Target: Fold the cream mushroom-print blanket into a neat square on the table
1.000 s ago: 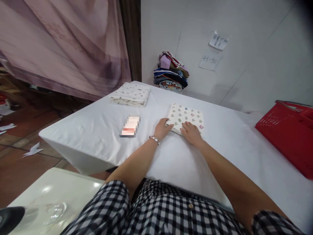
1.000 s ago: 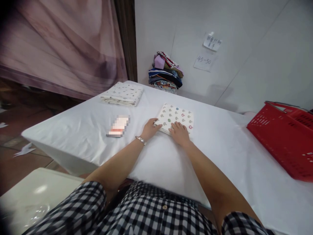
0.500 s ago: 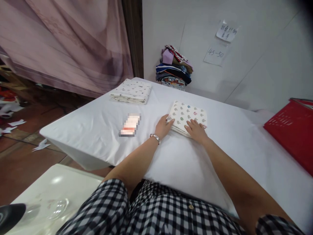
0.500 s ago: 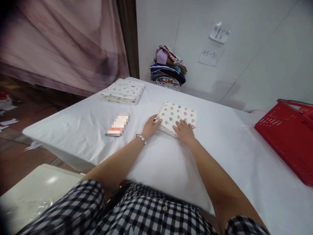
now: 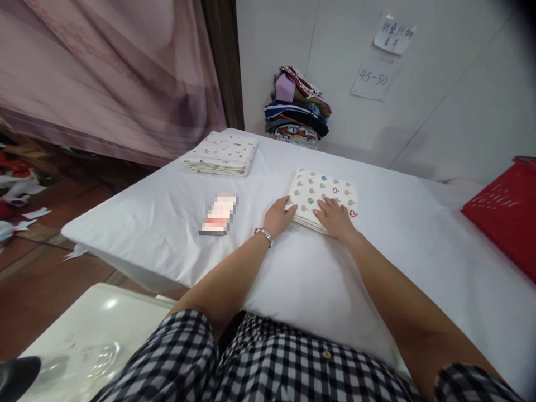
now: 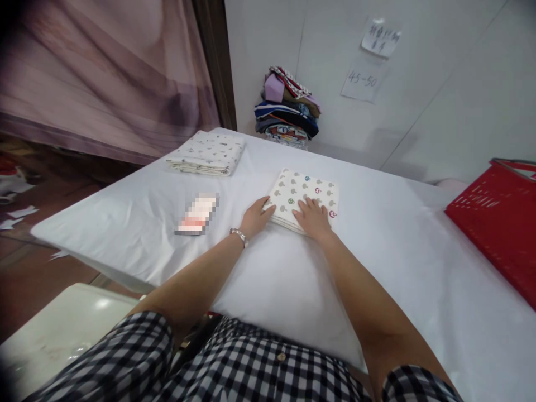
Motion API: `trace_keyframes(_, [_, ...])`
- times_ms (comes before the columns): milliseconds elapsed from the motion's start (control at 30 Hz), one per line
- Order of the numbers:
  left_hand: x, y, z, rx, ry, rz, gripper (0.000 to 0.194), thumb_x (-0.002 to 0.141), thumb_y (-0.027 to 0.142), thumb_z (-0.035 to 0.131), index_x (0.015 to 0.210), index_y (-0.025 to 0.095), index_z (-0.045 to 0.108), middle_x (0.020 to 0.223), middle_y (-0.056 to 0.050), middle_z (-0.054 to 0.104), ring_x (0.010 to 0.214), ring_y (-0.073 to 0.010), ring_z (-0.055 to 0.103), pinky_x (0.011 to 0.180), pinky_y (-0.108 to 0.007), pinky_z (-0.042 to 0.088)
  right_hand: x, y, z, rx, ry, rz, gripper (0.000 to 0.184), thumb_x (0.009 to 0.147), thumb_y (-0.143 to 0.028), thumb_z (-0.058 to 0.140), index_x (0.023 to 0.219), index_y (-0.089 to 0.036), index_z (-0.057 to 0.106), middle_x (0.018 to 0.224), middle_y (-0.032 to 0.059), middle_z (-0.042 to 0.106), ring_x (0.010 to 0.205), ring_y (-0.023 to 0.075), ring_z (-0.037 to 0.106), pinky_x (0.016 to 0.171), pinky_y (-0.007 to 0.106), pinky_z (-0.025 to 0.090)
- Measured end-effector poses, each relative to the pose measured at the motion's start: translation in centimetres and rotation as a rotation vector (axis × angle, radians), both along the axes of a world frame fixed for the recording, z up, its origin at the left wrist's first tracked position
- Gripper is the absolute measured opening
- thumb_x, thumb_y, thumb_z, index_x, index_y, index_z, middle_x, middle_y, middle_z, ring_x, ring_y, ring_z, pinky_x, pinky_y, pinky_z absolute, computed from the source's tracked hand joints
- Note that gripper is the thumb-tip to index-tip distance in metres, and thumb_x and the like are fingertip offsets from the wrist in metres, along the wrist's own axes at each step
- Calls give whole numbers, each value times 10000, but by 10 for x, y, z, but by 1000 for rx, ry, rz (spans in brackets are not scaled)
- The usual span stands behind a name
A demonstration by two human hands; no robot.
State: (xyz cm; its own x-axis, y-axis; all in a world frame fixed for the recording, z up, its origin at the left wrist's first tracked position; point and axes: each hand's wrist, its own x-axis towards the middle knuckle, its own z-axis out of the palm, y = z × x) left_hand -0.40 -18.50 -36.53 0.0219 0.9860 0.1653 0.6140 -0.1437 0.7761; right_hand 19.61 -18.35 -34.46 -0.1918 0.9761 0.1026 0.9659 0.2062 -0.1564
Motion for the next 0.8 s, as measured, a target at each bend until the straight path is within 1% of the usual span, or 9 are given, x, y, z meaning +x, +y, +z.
trace_keyframes(67, [0, -1, 2, -12, -7, -2, 479, 848, 449, 468, 1271, 223, 467, 1271, -37, 544, 1051, -188, 554, 939, -297, 407, -1, 0, -5, 7, -27, 18, 475, 917, -457, 218, 1290, -252, 430, 1433, 76, 343, 1331, 277, 248, 1026, 534, 228])
trace_keyframes(133, [0, -2, 3, -23, -9, -1, 479, 846, 450, 471, 1268, 223, 471, 1268, -37, 547, 1024, -184, 566, 929, -295, 413, -1, -1, -5, -6, -14, 20, 474, 916, -460, 221, 1277, -253, 446, 1426, 74, 353, 1328, 278, 255, 1029, 533, 223])
trace_keyframes(267, [-1, -1, 2, -19, -10, -6, 469, 845, 445, 472, 1262, 230, 476, 1256, -33, 554, 1019, -183, 570, 922, -294, 417, 8, 1, 8, -98, 121, -4, 487, 896, -514, 256, 1247, -274, 493, 1399, 71, 403, 1292, 266, 337, 1023, 479, 278])
trace_keyframes(333, [-2, 0, 1, -9, -13, -6, 467, 843, 449, 474, 1258, 233, 480, 1250, -31, 559, 1054, -187, 556, 935, -294, 409, 15, 2, 13, -61, 159, -28, 505, 896, -518, 251, 1274, -266, 470, 1425, 77, 367, 1307, 259, 316, 1034, 470, 268])
trace_keyframes(433, [-3, 0, 0, -12, -22, 0, 473, 838, 459, 478, 1254, 233, 485, 1247, -32, 562, 1063, -184, 551, 943, -287, 402, 26, 2, 10, 22, 80, -35, 489, 900, -483, 257, 1277, -246, 460, 1434, 88, 347, 1334, 274, 251, 1044, 516, 214])
trace_keyframes(533, [-3, 0, 0, -21, -25, -3, 484, 830, 470, 485, 1251, 231, 489, 1247, -32, 563, 1059, -184, 551, 948, -285, 396, 31, 0, 1, 20, -9, -25, 445, 902, -450, 258, 1214, -251, 505, 1384, 83, 413, 1298, 267, 306, 1028, 527, 225])
trace_keyframes(600, [-3, -1, 1, -29, -29, -2, 484, 829, 474, 485, 1251, 237, 489, 1243, -28, 565, 1049, -185, 555, 939, -288, 403, 31, -3, -2, 1, -20, -12, 433, 905, -450, 248, 1170, -260, 532, 1349, 76, 450, 1270, 259, 345, 1016, 520, 245])
trace_keyframes(667, [-3, -1, 1, -36, -38, 4, 479, 830, 475, 483, 1248, 242, 492, 1236, -25, 569, 1034, -186, 562, 919, -290, 418, 28, -6, -1, 2, -7, -10, 450, 905, -466, 242, 1188, -257, 522, 1350, 84, 447, 1275, 268, 340, 1011, 523, 250])
trace_keyframes(800, [-3, 0, 0, -27, -33, 8, 470, 827, 474, 490, 1238, 245, 502, 1237, -22, 570, 1050, -188, 557, 923, -293, 421, 22, -11, 1, 20, -14, 25, 472, 910, -462, 244, 1275, -257, 461, 1395, 84, 400, 1324, 279, 268, 1026, 531, 225])
